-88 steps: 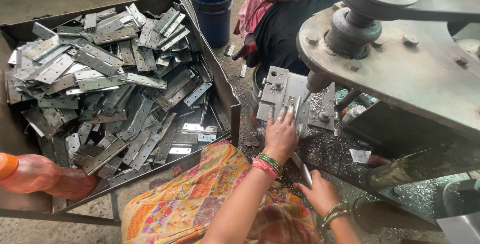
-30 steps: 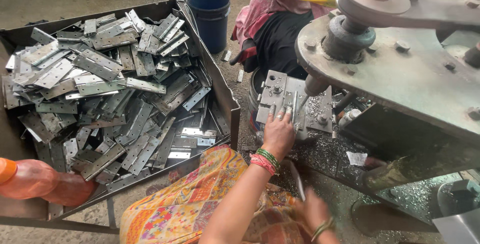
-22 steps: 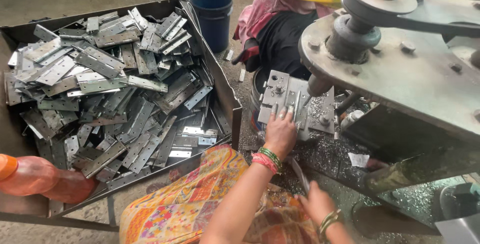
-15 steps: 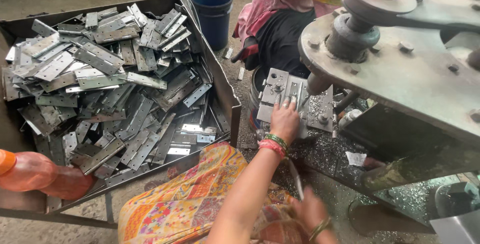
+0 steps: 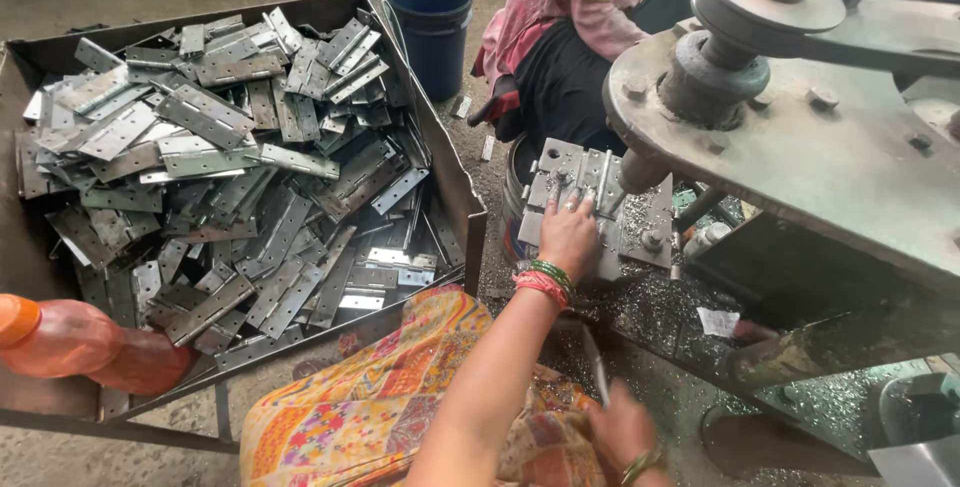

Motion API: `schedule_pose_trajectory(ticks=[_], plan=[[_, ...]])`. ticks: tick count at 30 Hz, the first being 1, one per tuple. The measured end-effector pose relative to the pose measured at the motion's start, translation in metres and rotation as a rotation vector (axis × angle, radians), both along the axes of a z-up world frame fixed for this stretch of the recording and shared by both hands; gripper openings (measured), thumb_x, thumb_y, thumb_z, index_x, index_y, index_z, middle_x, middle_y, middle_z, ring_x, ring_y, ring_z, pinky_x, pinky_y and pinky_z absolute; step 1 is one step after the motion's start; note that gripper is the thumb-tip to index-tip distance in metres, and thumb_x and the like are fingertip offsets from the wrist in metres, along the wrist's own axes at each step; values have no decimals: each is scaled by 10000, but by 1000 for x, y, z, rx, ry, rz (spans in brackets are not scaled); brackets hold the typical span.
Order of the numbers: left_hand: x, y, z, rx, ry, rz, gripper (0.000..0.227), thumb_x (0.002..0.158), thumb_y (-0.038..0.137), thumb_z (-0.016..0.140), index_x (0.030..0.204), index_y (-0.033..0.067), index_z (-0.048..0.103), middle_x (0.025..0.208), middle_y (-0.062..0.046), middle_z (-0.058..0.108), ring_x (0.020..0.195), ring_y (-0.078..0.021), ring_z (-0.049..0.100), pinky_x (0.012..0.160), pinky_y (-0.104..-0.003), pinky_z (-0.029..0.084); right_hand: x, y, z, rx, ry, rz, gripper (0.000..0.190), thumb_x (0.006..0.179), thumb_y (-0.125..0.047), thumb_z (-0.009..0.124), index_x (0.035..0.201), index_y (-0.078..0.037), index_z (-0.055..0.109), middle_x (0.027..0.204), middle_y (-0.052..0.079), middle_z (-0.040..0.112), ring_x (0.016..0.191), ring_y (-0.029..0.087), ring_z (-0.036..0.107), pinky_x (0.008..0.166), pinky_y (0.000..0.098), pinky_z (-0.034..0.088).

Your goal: The person repeatedly picks metal plates from a bin, places them into a press machine, and operates the lever to process them. The person then removes the processed plates and returns them to the bin.

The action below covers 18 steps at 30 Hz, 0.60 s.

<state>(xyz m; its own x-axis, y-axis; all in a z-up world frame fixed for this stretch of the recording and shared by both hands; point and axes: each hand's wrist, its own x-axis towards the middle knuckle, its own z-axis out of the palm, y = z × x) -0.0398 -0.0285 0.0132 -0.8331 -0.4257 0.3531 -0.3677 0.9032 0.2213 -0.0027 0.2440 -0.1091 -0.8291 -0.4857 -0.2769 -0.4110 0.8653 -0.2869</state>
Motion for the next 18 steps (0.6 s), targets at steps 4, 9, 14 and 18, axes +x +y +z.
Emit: schedule_pose_trajectory(ticks=[4,9,14,18], plan=[[11,4,0,26,70,-6,192,839,193,624,837,133,806,1310,-72,654,1308,-267,557,1084,-540,392,17,12,-44,-39,-22,30,524,879,-506,649,1148,-62,574,854,256,745,821,448,734,734,541,574],[63,12,6,35,223,-91,189,941,278,640,967,128,751,1246,-57,667,1157,-227,627,1123,-478,431,-56,22,-28,18,-42,25,640,820,-675,665,1166,-136,650,904,237,766,917,459,737,813,531,575],[157,-17,-30,-60,541,192,320,929,221,614,1219,86,625,1309,-101,600,1210,-279,607,1088,-452,456,-102,15,1,-403,356,189,598,823,-425,842,1243,-31,680,1015,198,689,888,282,727,938,428,550],[224,-106,-72,-54,355,599,374,929,233,626,1267,72,630,1281,-138,576,1066,-331,601,944,-480,475,-116,6,-5,-512,334,154,554,840,-348,879,1205,16,675,1056,217,674,884,282,733,879,394,585]])
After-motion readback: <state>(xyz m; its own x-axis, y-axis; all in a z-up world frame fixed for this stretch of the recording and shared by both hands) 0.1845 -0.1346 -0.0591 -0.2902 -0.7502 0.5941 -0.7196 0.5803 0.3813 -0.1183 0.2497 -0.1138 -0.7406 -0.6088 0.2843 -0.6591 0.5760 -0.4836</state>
